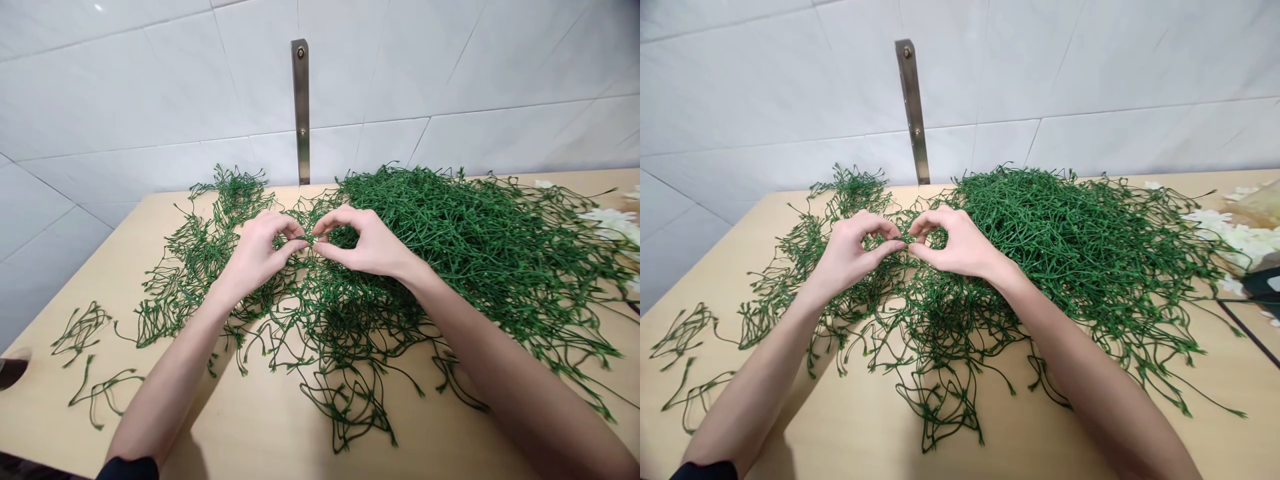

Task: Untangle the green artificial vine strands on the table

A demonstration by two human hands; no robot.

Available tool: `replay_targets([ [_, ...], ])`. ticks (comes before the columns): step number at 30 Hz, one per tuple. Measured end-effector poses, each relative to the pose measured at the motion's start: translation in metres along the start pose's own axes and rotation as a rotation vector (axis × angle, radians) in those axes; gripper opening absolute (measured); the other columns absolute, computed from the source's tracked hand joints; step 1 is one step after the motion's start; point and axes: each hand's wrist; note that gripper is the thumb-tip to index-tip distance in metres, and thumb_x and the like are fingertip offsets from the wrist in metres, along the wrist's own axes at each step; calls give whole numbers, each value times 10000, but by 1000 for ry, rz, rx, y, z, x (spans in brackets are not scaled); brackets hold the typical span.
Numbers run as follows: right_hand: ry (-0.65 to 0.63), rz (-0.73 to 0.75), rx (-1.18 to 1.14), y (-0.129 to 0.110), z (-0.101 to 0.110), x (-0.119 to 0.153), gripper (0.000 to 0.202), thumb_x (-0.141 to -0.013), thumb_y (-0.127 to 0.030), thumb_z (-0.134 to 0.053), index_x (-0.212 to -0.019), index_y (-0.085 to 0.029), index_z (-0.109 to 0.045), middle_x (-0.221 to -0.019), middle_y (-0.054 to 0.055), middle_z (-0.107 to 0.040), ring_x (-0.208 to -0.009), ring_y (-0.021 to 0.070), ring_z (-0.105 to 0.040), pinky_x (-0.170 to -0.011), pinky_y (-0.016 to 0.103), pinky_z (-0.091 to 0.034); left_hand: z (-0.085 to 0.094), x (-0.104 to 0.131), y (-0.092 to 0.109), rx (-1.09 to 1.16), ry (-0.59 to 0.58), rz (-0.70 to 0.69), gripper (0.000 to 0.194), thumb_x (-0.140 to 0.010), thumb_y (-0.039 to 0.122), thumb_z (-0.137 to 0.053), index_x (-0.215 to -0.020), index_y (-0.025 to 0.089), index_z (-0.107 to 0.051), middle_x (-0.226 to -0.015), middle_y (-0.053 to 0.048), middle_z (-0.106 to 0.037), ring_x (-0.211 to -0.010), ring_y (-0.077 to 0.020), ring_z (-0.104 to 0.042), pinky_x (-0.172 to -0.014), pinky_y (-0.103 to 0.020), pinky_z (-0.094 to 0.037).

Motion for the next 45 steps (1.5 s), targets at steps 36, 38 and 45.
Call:
replay_targets([
  [36,38,72,224,6,-4,2,205,-759,-144,-535,-893,-208,-676,-966,30,-719,-988,235,-574,-901,425,-307,-3,0,-2,-25,-92,17,70,-892,184,-605,-918,182,-670,-905,-18,-730,-858,-176,-604,-802,-331,-449],
  [38,32,93,207,2,-2,2,190,-759,-191,-574,-915,-209,-681,-1063,32,-725,-1061,250,-564,-926,434,-309,-3,0,-1,-26,-80,34,77,-888,195,-609,-919,177,-678,-902,-21,-737,-857,-178,-616,-805,-339,-457],
  [45,1,78,241,-1,-8,3,183,-839,-350,-637,-878,-204,-739,-921,58,-723,-1001,249,-601,-934,457,-301,-4,1,3,20,-41,46,73,-853,182,-622,-879,158,-686,-817,-26,-720,-795,-165,-630,-750,-310,-488],
])
Point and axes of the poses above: each hand's wrist, its own x-axis away from the middle knuckle, its own z-axis out of the back of the hand, y = z × x
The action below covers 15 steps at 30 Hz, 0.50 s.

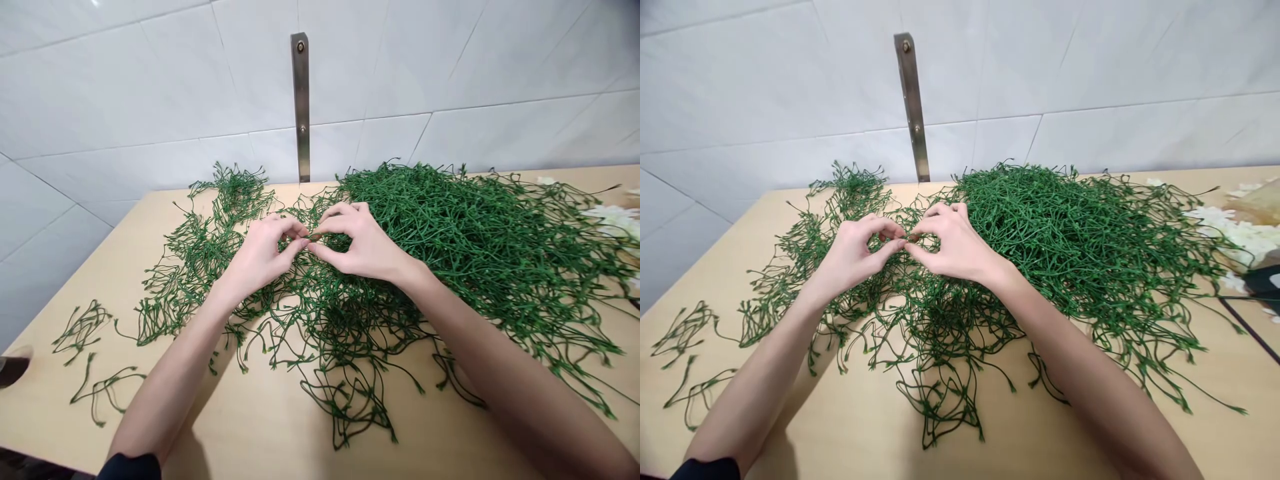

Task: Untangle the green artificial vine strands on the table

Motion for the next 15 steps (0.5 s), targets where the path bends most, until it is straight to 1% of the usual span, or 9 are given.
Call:
replay_targets([
  [3,21,-46,-33,2,-2,-1,154,-817,-308,-637,-837,-202,-748,-867,46,-721,-898,226,-610,-896,435,-326,0,0,1,9,-1,0,74,-854,192,-625,-887,160,-684,-818,-27,-718,-788,-162,-629,-745,-310,-487],
  [6,27,-73,-29,3,-2,-1,174,-798,-270,-606,-871,-210,-752,-868,39,-727,-914,231,-595,-894,438,-317,0,0,2,25,-7,-14,64,-850,188,-629,-883,158,-675,-817,-26,-715,-779,-158,-624,-741,-310,-484],
  [8,14,-42,5,3,-2,-1,203,-806,-257,-566,-880,-213,-749,-879,38,-731,-960,242,-579,-908,453,-296,0,0,2,31,-21,-33,52,-848,176,-623,-870,157,-666,-815,-26,-711,-775,-158,-617,-737,-309,-479],
  [10,12,20,61,2,-3,0,222,-821,-247,-526,-853,-217,-743,-876,33,-734,-985,248,-565,-911,460,-278,-1,0,2,30,-34,-52,45,-848,168,-614,-857,157,-657,-808,-26,-704,-771,-159,-606,-730,-309,-472],
  [13,46,93,122,2,-5,1,218,-815,-231,-508,-778,-221,-722,-816,18,-728,-960,238,-564,-904,450,-281,-2,0,1,15,-56,-76,51,-865,169,-588,-858,163,-639,-815,-26,-692,-763,-159,-587,-727,-311,-460],
  [15,67,118,118,1,-7,1,202,-795,-213,-511,-739,-218,-705,-764,12,-714,-921,227,-570,-893,435,-297,-3,1,1,1,-81,-92,66,-879,160,-559,-866,169,-623,-817,-25,-678,-762,-159,-574,-720,-306,-450],
])
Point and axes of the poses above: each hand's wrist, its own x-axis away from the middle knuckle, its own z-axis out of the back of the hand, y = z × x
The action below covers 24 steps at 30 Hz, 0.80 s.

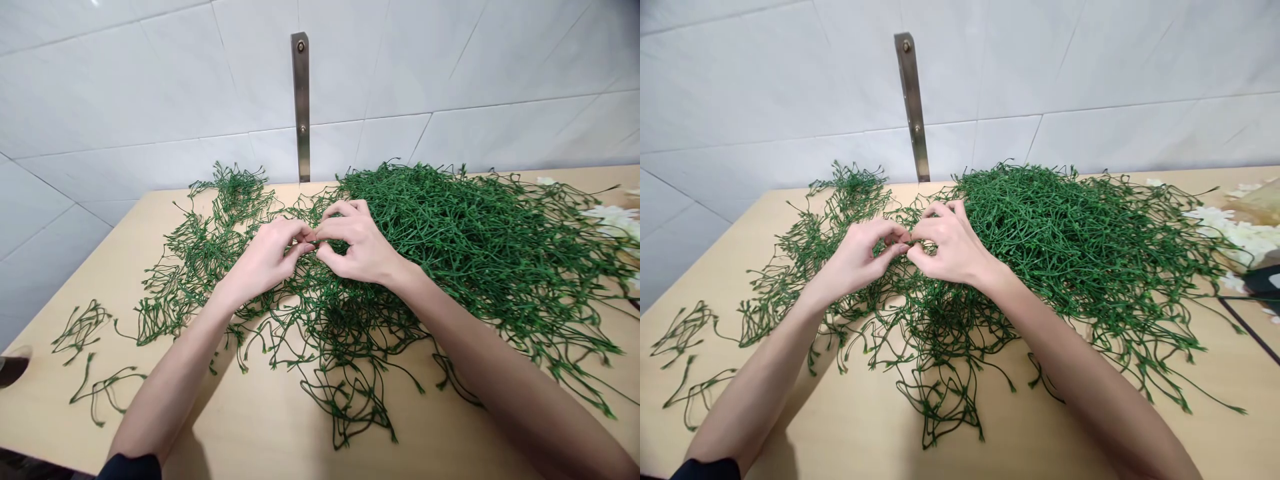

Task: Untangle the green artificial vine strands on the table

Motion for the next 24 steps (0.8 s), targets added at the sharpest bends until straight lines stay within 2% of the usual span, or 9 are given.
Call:
replay_targets([
  [6,13,102,-77,2,-3,0,208,-779,-142,-494,-672,-204,-661,-689,5,-676,-859,205,-599,-851,403,-335,2,1,0,-2,-51,-26,74,-899,145,-543,-888,172,-612,-870,-33,-675,-801,-161,-568,-732,-292,-444],
  [9,9,92,-101,7,0,0,261,-774,-86,-451,-641,-210,-638,-655,-5,-650,-828,195,-606,-853,404,-336,5,1,-1,-9,-59,-8,75,-901,159,-554,-880,172,-625,-855,-27,-681,-793,-160,-573,-726,-293,-445],
  [12,63,6,-107,8,7,-1,265,-771,-70,-456,-731,-217,-673,-771,6,-698,-877,202,-616,-883,410,-345,7,0,-1,25,12,45,71,-892,185,-579,-885,165,-646,-840,-22,-696,-767,-151,-592,-721,-291,-457],
  [15,97,-76,-152,5,13,-3,193,-799,-130,-517,-826,-218,-687,-892,22,-732,-938,217,-619,-901,412,-369,8,-1,1,89,94,114,93,-883,212,-597,-911,160,-668,-846,-21,-719,-747,-138,-622,-720,-280,-483],
  [18,32,-94,-204,0,15,-4,64,-810,-243,-628,-805,-214,-684,-892,23,-735,-935,221,-619,-905,415,-386,7,-2,4,95,106,126,118,-889,211,-580,-933,167,-680,-869,-27,-733,-770,-143,-647,-746,-285,-504],
  [20,-19,-80,-195,-1,13,-5,77,-805,-279,-672,-778,-208,-684,-838,17,-725,-908,215,-618,-906,419,-390,6,-2,5,96,99,113,117,-891,208,-571,-931,168,-674,-875,-30,-731,-786,-147,-651,-761,-290,-508],
  [24,-41,-69,-226,0,8,-5,102,-817,-213,-629,-720,-193,-653,-776,21,-709,-822,187,-618,-847,379,-438,6,-1,2,99,42,108,117,-920,229,-536,-958,173,-631,-927,-41,-714,-839,-153,-645,-776,-297,-505],
])
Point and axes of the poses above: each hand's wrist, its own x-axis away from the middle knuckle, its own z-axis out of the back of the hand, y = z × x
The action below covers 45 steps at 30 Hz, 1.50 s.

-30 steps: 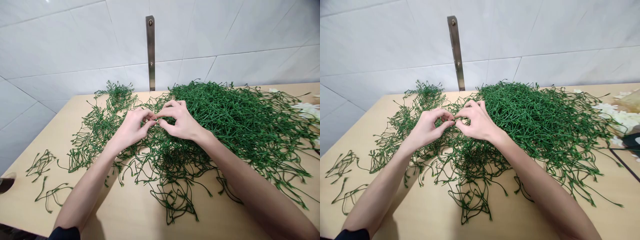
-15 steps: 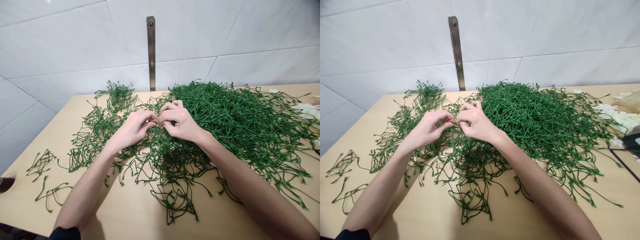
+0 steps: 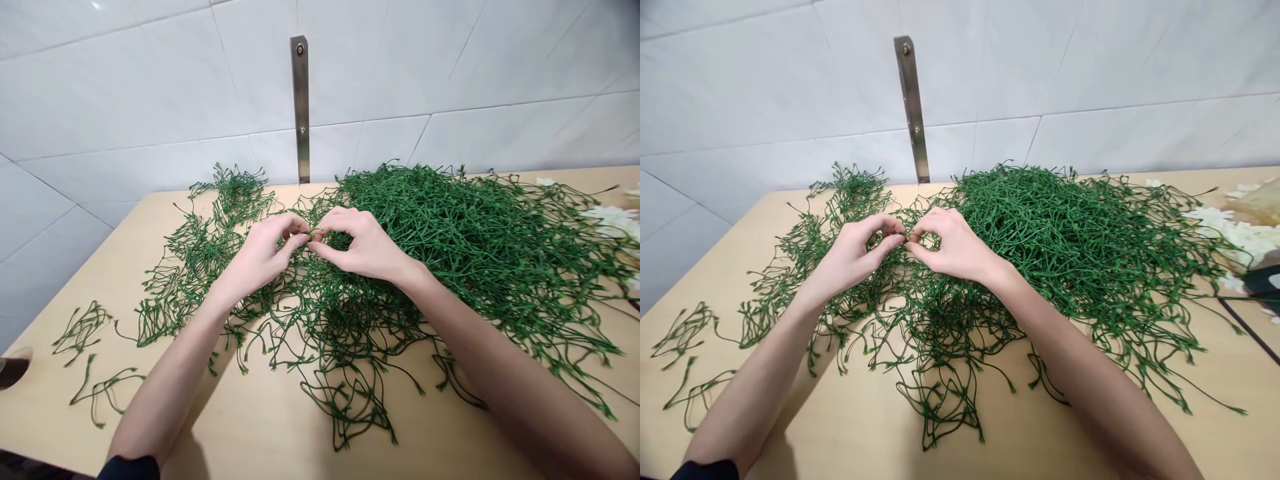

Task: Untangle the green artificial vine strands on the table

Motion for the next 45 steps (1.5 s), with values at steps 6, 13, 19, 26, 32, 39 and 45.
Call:
replay_targets([
  [6,13,-29,-121,1,2,0,78,-761,-165,-608,-688,-192,-619,-763,17,-682,-769,164,-622,-799,337,-474,3,0,-5,35,-121,85,251,-879,219,-602,-1128,186,-602,-923,-47,-701,-769,-152,-633,-610,-258,-469],
  [13,-33,-219,-267,1,2,-1,135,-719,-250,-685,-816,-161,-658,-802,32,-700,-753,158,-619,-737,316,-481,2,0,0,17,-36,64,95,-824,180,-659,-914,156,-641,-927,-51,-726,-836,-171,-654,-804,-339,-517],
  [19,-38,-178,-150,5,2,-1,58,-701,-221,-634,-734,-174,-627,-732,13,-643,-706,147,-547,-696,310,-436,6,2,0,-48,-141,-5,127,-838,227,-680,-951,179,-649,-952,-36,-714,-891,-180,-638,-800,-334,-493],
  [26,-143,-129,37,1,1,2,193,-767,-284,-554,-624,-175,-624,-713,32,-581,-701,159,-510,-758,371,-410,3,2,2,-85,-145,-19,72,-905,216,-573,-895,176,-632,-885,-18,-692,-824,-167,-590,-778,-329,-451],
  [32,-80,-38,96,0,-4,3,197,-727,-236,-518,-538,-183,-532,-630,8,-535,-671,153,-480,-752,367,-396,2,2,2,-123,-141,-26,69,-905,200,-545,-881,180,-607,-871,-15,-678,-813,-166,-565,-763,-319,-436],
  [39,-16,50,-75,6,-1,2,189,-711,-102,-474,-577,-200,-566,-619,7,-619,-705,169,-539,-715,328,-442,3,1,-6,-162,-34,-44,92,-905,133,-487,-872,172,-563,-808,-17,-618,-764,-147,-538,-708,-280,-416],
  [45,105,-6,-40,5,1,1,115,-701,-138,-595,-799,-198,-606,-889,41,-691,-901,221,-603,-899,417,-452,7,0,3,-26,37,126,101,-882,236,-548,-888,159,-613,-810,-24,-660,-734,-145,-580,-661,-264,-433],
])
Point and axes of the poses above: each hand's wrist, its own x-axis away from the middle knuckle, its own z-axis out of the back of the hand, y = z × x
